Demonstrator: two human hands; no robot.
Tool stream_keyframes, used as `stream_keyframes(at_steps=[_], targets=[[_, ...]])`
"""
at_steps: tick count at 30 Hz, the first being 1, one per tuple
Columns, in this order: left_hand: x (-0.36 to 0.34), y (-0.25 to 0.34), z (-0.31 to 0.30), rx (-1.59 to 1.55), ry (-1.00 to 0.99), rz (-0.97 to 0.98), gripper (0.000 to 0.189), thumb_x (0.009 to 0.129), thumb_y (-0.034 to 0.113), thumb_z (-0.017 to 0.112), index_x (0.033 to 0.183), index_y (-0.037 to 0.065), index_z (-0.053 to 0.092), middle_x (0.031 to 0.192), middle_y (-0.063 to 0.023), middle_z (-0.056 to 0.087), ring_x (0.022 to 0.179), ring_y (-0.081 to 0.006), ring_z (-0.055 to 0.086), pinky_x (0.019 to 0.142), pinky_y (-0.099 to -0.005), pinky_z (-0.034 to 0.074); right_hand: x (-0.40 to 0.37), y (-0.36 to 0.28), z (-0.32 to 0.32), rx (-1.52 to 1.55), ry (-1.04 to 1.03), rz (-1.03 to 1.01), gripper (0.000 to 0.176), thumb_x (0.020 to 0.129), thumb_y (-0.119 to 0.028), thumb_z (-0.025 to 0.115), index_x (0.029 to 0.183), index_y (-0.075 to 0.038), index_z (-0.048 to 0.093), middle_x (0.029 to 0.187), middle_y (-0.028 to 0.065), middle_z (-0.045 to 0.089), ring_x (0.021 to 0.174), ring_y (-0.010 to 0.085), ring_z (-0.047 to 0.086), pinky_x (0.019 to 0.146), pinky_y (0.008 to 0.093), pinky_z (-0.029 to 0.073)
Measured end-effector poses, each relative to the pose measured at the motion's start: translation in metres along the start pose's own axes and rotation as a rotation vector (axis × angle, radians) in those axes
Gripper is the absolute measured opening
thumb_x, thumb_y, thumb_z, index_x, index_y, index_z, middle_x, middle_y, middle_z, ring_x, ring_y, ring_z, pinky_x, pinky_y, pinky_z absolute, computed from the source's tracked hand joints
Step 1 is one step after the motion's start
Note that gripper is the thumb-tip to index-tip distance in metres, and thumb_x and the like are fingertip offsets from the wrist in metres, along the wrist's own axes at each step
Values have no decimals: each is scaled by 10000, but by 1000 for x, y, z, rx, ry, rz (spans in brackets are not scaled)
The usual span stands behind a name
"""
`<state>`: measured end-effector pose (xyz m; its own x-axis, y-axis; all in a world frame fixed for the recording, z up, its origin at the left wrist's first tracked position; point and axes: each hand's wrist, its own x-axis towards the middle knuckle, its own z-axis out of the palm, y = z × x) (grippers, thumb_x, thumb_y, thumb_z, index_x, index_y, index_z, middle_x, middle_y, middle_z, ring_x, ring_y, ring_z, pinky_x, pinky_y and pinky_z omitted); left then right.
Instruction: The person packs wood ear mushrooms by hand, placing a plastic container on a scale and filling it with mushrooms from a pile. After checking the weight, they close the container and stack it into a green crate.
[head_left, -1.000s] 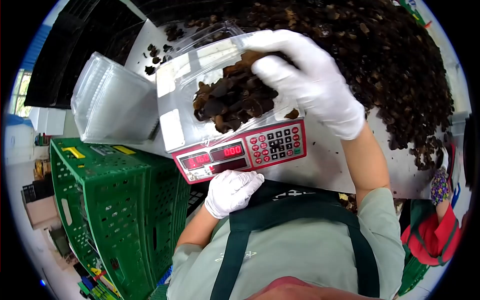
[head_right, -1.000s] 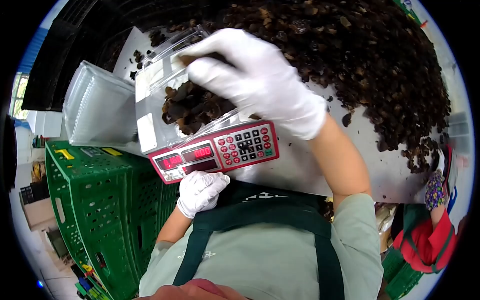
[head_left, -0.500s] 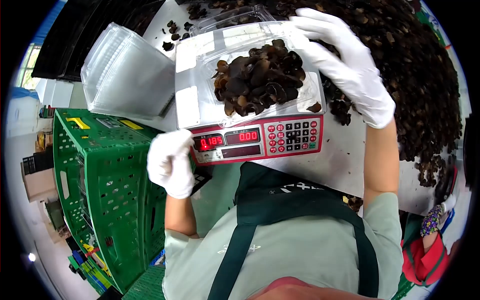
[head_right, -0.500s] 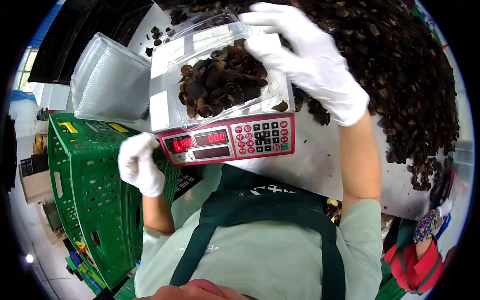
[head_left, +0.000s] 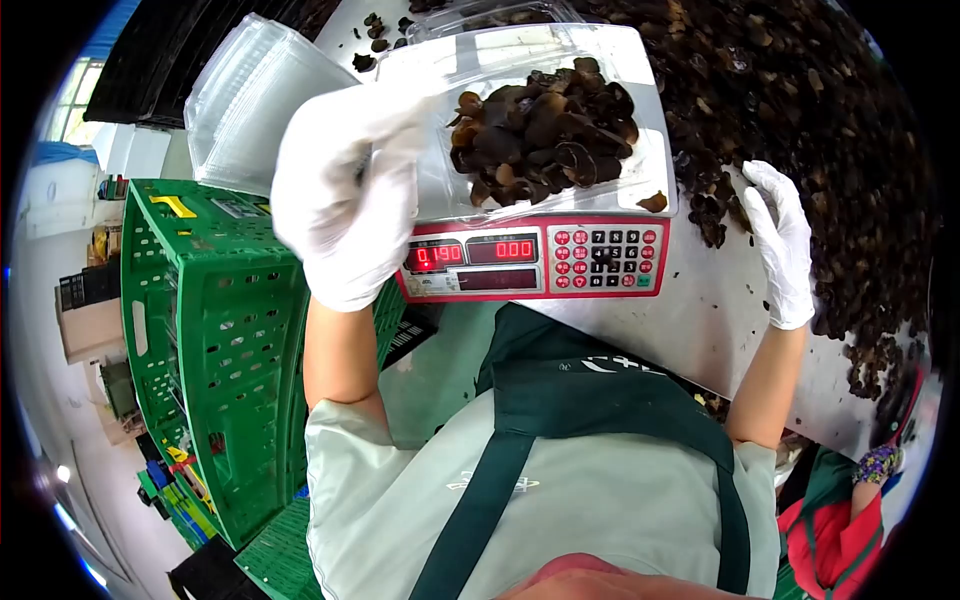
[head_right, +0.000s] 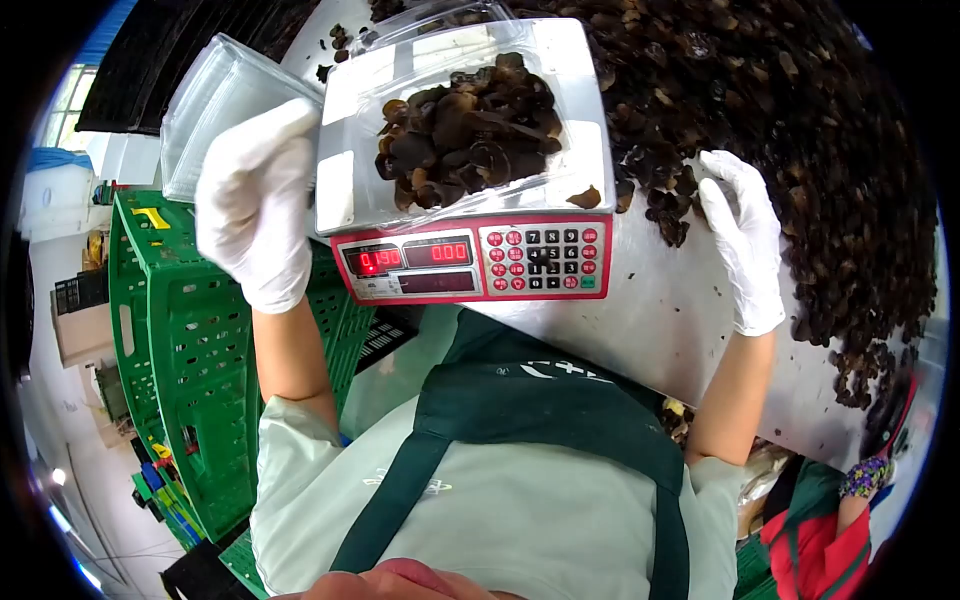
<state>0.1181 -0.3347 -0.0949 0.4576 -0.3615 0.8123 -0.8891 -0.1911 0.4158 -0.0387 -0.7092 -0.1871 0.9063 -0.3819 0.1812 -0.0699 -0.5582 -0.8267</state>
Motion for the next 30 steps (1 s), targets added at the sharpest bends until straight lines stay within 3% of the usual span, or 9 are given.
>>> stream_keyframes(at_steps=[2,6,7,11,16,19,25,27,30], targets=[[21,-6,12,86,-272,237,351,774,-75,766,1115,6,741,1088,-129,754,1008,-253,702,963,-344,528,-4,-8,5,10,6,-24,272,996,-122,644,1253,-39,673,1296,89,625,1163,173,607,1029,302,477],[13,-11,45,240,-601,-50,441,829,43,748,1251,169,729,1272,-75,688,1276,-295,535,1091,-389,426,-8,-40,14,-80,2,-130,276,964,-94,660,1238,-63,684,1294,130,633,1022,196,649,928,308,516],[13,-20,47,176,-563,-26,380,871,74,722,1248,121,710,1183,-85,718,1070,-254,651,987,-357,466,-9,-44,16,-63,-2,-140,283,954,-82,667,1235,-67,686,1291,133,636,957,190,656,892,307,527],[10,-28,44,-87,-371,-424,321,922,42,715,1242,51,710,1170,-66,703,1168,-200,573,1074,-324,398,-3,-49,21,12,26,-257,300,938,-41,679,1238,-54,691,1281,133,640,886,154,643,812,285,540],[22,-19,39,-448,-138,-748,349,892,-9,758,1234,-11,686,1138,-46,701,1003,-88,616,874,-246,516,13,-78,21,75,11,-348,281,948,-37,669,1228,-31,690,1236,123,662,891,163,657,820,289,545],[34,-17,31,-445,-115,-594,351,864,-40,772,1204,-14,694,1149,-76,711,987,-107,653,851,-242,558,27,-92,28,124,2,-453,288,949,-84,688,1231,-28,683,1189,112,679,898,152,663,824,288,555],[83,54,64,-421,-595,-428,458,908,15,734,1351,35,618,1227,-42,687,1089,-122,614,953,-256,484,49,-159,48,1004,-492,174,469,1039,-227,576,1441,-2,489,1050,63,660,907,94,670,607,218,541],[105,28,64,-194,-704,222,840,864,183,795,1556,32,342,1515,-121,467,1189,-298,569,1034,-359,455,53,-140,64,1194,-412,170,400,1045,-186,555,1391,16,545,1043,50,658,861,75,641,624,203,536],[99,-1,41,-225,-429,-16,578,862,126,782,1375,0,548,1335,-117,601,1065,-156,601,914,-298,504,41,-128,49,969,-226,196,311,1022,-119,560,1294,18,625,878,-16,591,672,23,459,550,166,375]])
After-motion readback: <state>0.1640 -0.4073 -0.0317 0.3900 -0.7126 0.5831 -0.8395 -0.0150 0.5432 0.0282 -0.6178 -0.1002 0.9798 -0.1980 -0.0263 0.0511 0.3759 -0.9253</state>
